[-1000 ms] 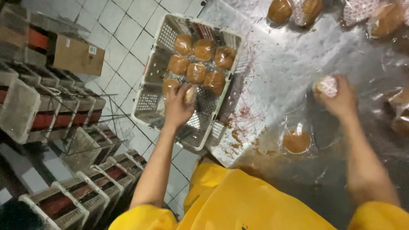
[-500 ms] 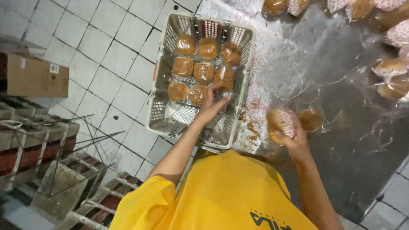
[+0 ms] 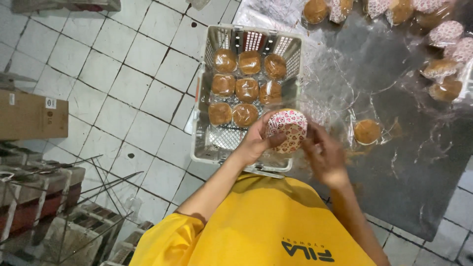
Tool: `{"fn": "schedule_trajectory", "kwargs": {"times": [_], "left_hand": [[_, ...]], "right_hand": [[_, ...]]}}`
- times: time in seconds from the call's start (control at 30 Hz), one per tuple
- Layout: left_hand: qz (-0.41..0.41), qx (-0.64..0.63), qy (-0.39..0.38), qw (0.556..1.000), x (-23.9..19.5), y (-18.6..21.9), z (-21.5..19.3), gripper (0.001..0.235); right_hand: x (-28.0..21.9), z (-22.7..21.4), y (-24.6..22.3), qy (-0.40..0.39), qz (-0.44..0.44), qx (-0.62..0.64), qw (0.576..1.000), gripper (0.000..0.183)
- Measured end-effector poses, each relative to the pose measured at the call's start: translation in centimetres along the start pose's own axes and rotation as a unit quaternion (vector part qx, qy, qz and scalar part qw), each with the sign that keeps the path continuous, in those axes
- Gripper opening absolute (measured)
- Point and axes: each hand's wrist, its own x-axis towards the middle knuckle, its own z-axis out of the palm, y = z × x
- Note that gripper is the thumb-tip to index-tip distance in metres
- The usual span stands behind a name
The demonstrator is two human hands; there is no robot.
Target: The person picks up individually wrapped buns from a metal table and places them into a white plastic basket. The person handles the buns one at a time, arranging them in rows within the basket.
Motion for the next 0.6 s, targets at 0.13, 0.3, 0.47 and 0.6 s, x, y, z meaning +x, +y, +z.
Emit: {"fn": "schedule_trajectory", "kwargs": {"times": [0.13,0.3,0.47,0.6], "left_hand": [[-0.006,0.020,-0.034,0.999,-0.6,2.8,0.0,0.069],[0.044,0.154,-0.118,0.980,-1.4,3.7,0.3,0.080],[0.061,0.168,-0.129,0.975,-2.3,4.4,1.1,0.084],[0.045,0.195,-0.132,0.971,-3.1,5.9,4.0,0.083]], "right_hand": [[3.5,-3.8,-4.4,0.153,-0.206,-0.013,0.966,0.024],[7.4,-4.4,-7.2,0.010,-0.406,-0.277,0.871,0.016],[7.2,-3.6,-6.8,-0.004,-0.429,-0.367,0.826,0.019],[7.8,-2.5,-4.5,0.051,-0.483,-0.413,0.770,0.031]]}}
